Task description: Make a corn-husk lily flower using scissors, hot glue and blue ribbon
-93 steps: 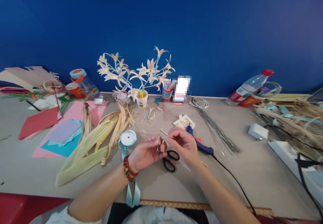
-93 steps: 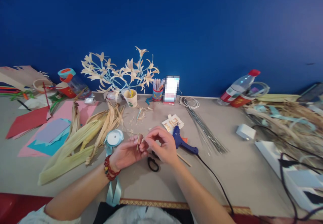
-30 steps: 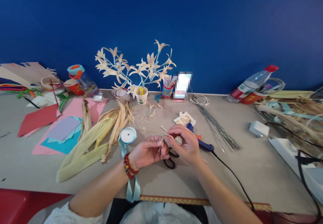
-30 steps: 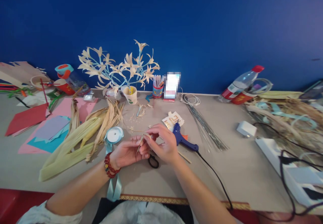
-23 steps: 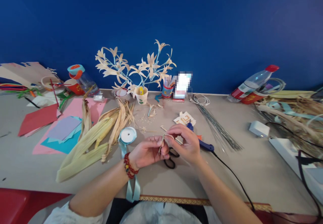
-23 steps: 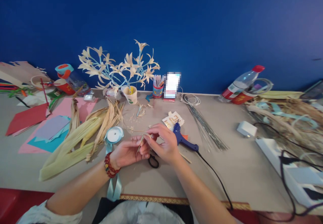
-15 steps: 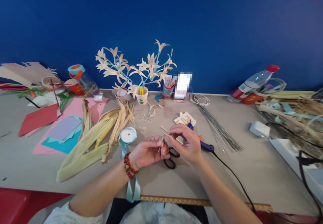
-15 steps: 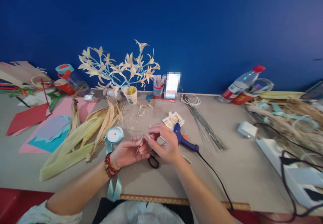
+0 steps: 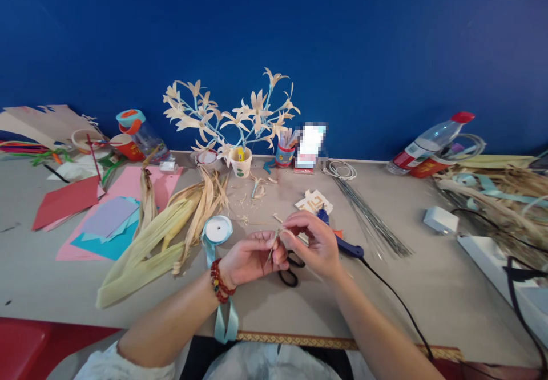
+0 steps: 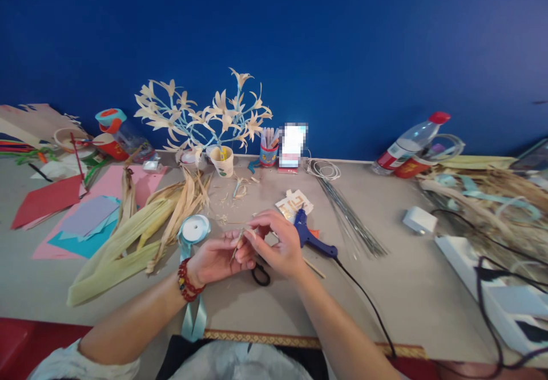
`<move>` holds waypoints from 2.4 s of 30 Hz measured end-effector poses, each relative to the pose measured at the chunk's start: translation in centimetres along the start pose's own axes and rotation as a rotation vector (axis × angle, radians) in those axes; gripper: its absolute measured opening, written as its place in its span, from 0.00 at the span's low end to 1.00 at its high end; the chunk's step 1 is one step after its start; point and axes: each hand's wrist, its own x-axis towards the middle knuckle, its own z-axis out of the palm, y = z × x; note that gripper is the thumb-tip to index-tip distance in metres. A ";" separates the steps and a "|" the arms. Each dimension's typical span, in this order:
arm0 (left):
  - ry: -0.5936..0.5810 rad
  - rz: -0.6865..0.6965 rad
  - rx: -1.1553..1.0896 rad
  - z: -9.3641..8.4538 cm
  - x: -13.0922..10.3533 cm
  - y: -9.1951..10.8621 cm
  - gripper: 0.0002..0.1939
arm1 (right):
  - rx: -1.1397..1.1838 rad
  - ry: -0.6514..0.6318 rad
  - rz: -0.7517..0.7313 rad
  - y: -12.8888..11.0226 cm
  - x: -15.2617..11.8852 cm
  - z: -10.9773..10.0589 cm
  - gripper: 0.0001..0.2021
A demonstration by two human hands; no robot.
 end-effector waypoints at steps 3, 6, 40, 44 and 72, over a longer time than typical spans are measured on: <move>-0.001 -0.006 0.009 0.1 0.0 0.0 0.07 | -0.004 -0.002 0.009 0.0 0.0 0.0 0.05; -0.012 -0.014 0.014 0.1 0.0 0.0 0.07 | -0.005 -0.003 -0.002 0.0 0.0 0.1 0.05; 0.437 0.876 1.052 0.0 -0.5 -0.9 0.06 | 0.415 0.029 0.240 0.3 -0.4 1.8 0.05; 0.374 0.974 1.173 -0.3 -0.3 -0.9 0.06 | 0.436 0.042 0.270 0.4 -0.7 1.8 0.04; 0.393 0.880 1.144 -0.1 -0.3 -1.1 0.03 | 0.467 -0.048 0.266 0.5 -0.4 1.1 0.03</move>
